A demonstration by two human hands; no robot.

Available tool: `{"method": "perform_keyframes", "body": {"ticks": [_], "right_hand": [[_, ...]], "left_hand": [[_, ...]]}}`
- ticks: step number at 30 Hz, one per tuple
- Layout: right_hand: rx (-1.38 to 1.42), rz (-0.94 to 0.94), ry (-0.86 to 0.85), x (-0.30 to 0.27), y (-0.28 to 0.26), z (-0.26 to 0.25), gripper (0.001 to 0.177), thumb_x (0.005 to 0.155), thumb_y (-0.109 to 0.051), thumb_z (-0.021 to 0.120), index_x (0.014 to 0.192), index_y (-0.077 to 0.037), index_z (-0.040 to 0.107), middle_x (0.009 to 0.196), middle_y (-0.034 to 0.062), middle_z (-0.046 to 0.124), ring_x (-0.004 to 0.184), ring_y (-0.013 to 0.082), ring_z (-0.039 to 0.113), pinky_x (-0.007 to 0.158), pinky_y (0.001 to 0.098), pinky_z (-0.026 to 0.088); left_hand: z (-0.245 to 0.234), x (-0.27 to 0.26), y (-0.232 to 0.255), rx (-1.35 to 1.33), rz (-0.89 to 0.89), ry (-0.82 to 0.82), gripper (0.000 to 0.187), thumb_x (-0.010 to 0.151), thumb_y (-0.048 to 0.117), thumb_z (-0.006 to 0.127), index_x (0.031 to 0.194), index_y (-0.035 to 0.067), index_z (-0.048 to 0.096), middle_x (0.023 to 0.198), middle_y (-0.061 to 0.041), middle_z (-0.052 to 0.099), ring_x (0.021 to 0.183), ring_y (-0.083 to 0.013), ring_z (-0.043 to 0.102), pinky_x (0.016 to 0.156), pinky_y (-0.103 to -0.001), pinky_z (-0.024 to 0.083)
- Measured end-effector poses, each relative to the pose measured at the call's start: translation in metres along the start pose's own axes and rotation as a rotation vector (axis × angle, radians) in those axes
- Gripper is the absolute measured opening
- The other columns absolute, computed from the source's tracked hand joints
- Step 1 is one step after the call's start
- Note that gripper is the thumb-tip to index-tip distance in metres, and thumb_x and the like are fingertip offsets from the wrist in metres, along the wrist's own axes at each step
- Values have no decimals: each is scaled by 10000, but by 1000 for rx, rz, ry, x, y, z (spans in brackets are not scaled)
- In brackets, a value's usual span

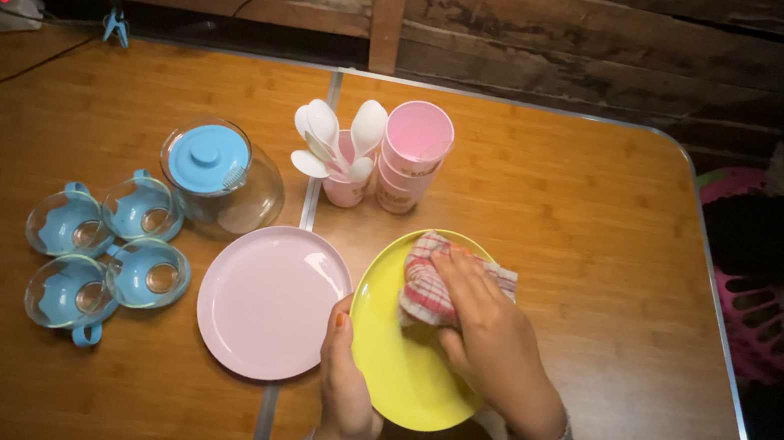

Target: The person wipes the surfaces of plates using a cloth, handling them one at a time on a table.

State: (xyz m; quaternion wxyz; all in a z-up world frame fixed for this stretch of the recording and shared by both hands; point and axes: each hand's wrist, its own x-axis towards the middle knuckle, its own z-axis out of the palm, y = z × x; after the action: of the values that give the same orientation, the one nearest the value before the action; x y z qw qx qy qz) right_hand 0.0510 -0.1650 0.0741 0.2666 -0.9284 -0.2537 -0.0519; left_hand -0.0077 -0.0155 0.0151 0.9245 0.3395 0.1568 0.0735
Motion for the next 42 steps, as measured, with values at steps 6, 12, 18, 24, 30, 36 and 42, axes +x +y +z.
{"method": "perform_keyframes", "body": {"ticks": [6, 12, 18, 24, 30, 36, 42], "right_hand": [[102, -225, -78, -2, -8, -8, 853, 661, -29, 668, 1484, -19, 442, 1563, 321, 368, 1462, 458, 356, 1207, 507, 272], [132, -381, -217, -8, -21, -9, 776, 721, -55, 734, 1470, -64, 531, 1573, 285, 387, 1479, 461, 334, 1215, 516, 253], [182, -403, -262, -17, -37, -10, 692, 740, -55, 745, 1408, -77, 566, 1538, 261, 460, 1455, 442, 404, 1213, 528, 288], [192, -363, -200, -8, -33, -3, 705, 735, -41, 735, 1419, -69, 564, 1524, 237, 483, 1432, 444, 422, 1198, 515, 321], [237, -297, -82, 0, -26, 3, 719, 731, 48, 658, 1431, -79, 554, 1503, 184, 542, 1440, 366, 492, 1195, 475, 377], [144, -180, 50, 7, -13, 12, 716, 712, 85, 632, 1407, -62, 547, 1501, 205, 528, 1421, 376, 483, 1172, 479, 366], [105, -128, 83, 9, -8, 8, 790, 641, 109, 597, 1411, -61, 540, 1491, 210, 539, 1416, 391, 475, 1182, 475, 365]], "left_hand": [[-3, 2, 7, -52, 78, -83, 476, 1085, 284, 267, 1364, -38, 481, 1308, -194, 604, 1202, -268, 597, 1066, -414, 473], [-5, 6, 13, -92, 25, -50, 489, 1067, 309, 264, 1339, -26, 496, 1278, -207, 639, 1179, -301, 628, 1049, -441, 490], [-12, 7, 11, -150, -45, -85, 500, 1059, 341, 250, 1316, -8, 500, 1262, -220, 646, 1152, -314, 648, 1020, -460, 509], [-12, 7, 12, -98, -23, -61, 539, 1083, 358, 249, 1353, -32, 506, 1276, -216, 641, 1157, -303, 637, 1020, -445, 502], [-4, 5, 14, -63, 45, -60, 509, 1048, 302, 254, 1374, -12, 487, 1347, -192, 606, 1234, -283, 603, 1059, -430, 488], [-3, 2, 12, -17, 61, -49, 483, 1074, 279, 267, 1356, -40, 495, 1286, -195, 620, 1177, -274, 609, 1047, -420, 480], [-2, -2, 13, 22, 66, -59, 479, 1087, 280, 274, 1373, -32, 498, 1261, -198, 620, 1142, -276, 601, 1013, -419, 479]]}}
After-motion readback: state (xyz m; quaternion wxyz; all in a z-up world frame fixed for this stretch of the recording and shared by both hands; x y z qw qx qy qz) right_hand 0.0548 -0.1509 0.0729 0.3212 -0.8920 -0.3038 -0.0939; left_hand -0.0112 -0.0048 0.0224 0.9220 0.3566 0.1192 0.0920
